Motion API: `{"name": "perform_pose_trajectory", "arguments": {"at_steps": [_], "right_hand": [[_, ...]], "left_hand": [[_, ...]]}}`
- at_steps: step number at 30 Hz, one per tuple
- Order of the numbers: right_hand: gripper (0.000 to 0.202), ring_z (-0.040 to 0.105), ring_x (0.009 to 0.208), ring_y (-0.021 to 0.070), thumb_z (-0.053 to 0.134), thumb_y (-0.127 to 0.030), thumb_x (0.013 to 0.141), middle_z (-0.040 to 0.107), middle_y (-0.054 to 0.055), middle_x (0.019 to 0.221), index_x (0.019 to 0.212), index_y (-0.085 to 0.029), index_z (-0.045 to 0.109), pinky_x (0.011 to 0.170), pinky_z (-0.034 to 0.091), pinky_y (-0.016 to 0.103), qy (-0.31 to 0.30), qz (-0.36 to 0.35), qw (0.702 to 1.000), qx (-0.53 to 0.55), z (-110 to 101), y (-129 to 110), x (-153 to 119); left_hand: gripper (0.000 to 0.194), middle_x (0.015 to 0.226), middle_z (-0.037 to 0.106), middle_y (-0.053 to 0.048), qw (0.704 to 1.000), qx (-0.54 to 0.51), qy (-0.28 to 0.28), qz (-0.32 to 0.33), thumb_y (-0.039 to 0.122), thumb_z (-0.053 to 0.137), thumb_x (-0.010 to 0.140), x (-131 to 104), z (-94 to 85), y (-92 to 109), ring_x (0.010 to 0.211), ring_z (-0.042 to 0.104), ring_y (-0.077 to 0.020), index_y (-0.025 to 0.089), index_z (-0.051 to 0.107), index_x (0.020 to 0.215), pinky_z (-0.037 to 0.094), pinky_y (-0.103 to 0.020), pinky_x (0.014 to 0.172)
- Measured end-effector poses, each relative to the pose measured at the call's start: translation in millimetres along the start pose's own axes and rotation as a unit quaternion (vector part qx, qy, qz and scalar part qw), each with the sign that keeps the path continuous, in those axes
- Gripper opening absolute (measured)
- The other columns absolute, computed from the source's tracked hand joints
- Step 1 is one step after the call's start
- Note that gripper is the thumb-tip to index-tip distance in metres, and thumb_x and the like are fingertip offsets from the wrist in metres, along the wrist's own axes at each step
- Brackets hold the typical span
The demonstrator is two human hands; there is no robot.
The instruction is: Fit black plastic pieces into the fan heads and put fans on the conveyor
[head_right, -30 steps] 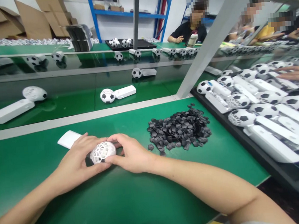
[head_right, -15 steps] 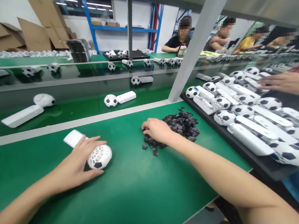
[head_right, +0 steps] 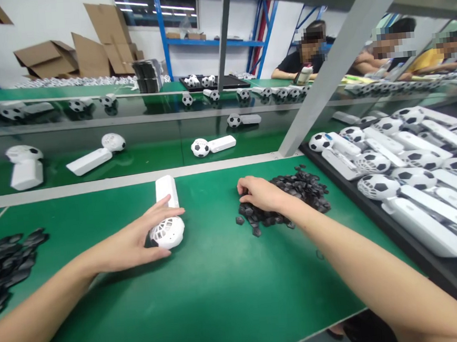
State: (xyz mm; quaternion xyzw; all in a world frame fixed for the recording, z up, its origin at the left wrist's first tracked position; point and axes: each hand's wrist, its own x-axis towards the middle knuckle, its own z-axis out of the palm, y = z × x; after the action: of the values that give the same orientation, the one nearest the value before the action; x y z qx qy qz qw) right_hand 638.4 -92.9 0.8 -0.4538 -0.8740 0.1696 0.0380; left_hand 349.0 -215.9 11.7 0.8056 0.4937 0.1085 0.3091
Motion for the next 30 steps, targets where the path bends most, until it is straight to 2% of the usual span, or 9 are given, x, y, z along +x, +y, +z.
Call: {"name": "perform_pose_trajectory", "arguments": {"at_steps": [4,8,13,17,20,22,25,30], "right_hand": [[0.012,0.055,0.071,0.0161,0.052,-0.022,0.08,0.059,0.002,0.076,0.09,-0.019,0.059,0.063,0.043,0.027,0.024,-0.047,0.998,0.031,3,-19,-7],[0.014,0.058,0.081,0.0161,0.052,-0.022,0.083,0.063,0.003,0.086,0.087,-0.021,0.064,0.075,0.045,0.029,0.027,-0.137,0.983,0.116,8,-59,-13],[0.011,0.059,0.08,0.0134,0.054,-0.018,0.082,0.064,0.001,0.085,0.087,-0.021,0.064,0.076,0.046,0.027,0.038,-0.195,0.961,0.194,19,-103,-14],[0.016,0.057,0.086,0.0125,0.05,-0.013,0.084,0.062,0.003,0.089,0.088,-0.02,0.064,0.077,0.046,0.026,0.043,-0.271,0.936,0.219,27,-118,-8],[0.015,0.056,0.085,0.0116,0.051,-0.011,0.083,0.062,0.002,0.087,0.085,-0.019,0.063,0.077,0.046,0.024,0.037,-0.296,0.924,0.24,32,-124,-3],[0.012,0.056,0.084,0.0113,0.054,-0.01,0.081,0.061,0.001,0.085,0.082,-0.019,0.062,0.077,0.045,0.024,0.029,-0.284,0.924,0.254,33,-126,0],[0.009,0.053,0.074,0.01,0.059,-0.01,0.076,0.057,-0.001,0.081,0.079,-0.018,0.056,0.071,0.044,0.023,0.025,-0.216,0.928,0.302,34,-126,5],[0.021,0.045,0.063,0.0085,0.066,-0.016,0.071,0.047,-0.005,0.07,0.077,-0.018,0.046,0.058,0.04,0.02,-0.021,-0.116,0.912,0.393,45,-126,7]], "left_hand": [[0.058,0.146,0.018,-0.008,0.998,-0.027,0.04,-0.034,0.034,0.057,0.073,-1,0.7,2,0.133,0.012,-0.0283,0.027,0.037,0.126,0.027,-0.048,0.102],[0.059,0.144,0.023,-0.006,0.998,-0.037,0.045,-0.01,0.024,0.055,0.072,-1,3.1,-3,0.133,0.017,-0.0258,0.027,0.035,0.127,0.026,-0.046,0.104],[0.061,0.143,0.026,-0.007,0.996,-0.043,0.071,-0.015,0.025,0.057,0.07,0,7.7,-6,0.133,0.018,-0.0241,0.023,0.035,0.127,0.023,-0.043,0.106],[0.06,0.14,0.031,-0.007,0.996,-0.045,0.073,-0.013,0.03,0.059,0.07,2,9.7,-4,0.133,0.016,-0.0222,0.02,0.037,0.125,0.024,-0.04,0.107],[0.061,0.14,0.032,-0.007,0.995,-0.055,0.078,-0.017,0.037,0.061,0.071,2,9.5,-2,0.133,0.018,-0.0238,0.021,0.037,0.124,0.025,-0.04,0.106],[0.055,0.139,0.034,-0.006,0.994,-0.065,0.087,-0.016,0.037,0.058,0.073,2,9.6,-2,0.132,0.02,-0.0245,0.023,0.038,0.122,0.027,-0.042,0.105],[0.047,0.139,0.035,-0.003,0.992,-0.081,0.095,-0.012,0.031,0.054,0.076,2,10.7,-3,0.132,0.02,-0.0247,0.026,0.04,0.12,0.027,-0.043,0.105],[0.056,0.139,0.032,-0.003,0.988,-0.118,0.096,-0.027,0.026,0.055,0.073,4,12.2,-6,0.129,0.027,-0.0264,0.028,0.035,0.124,0.029,-0.044,0.104]]}}
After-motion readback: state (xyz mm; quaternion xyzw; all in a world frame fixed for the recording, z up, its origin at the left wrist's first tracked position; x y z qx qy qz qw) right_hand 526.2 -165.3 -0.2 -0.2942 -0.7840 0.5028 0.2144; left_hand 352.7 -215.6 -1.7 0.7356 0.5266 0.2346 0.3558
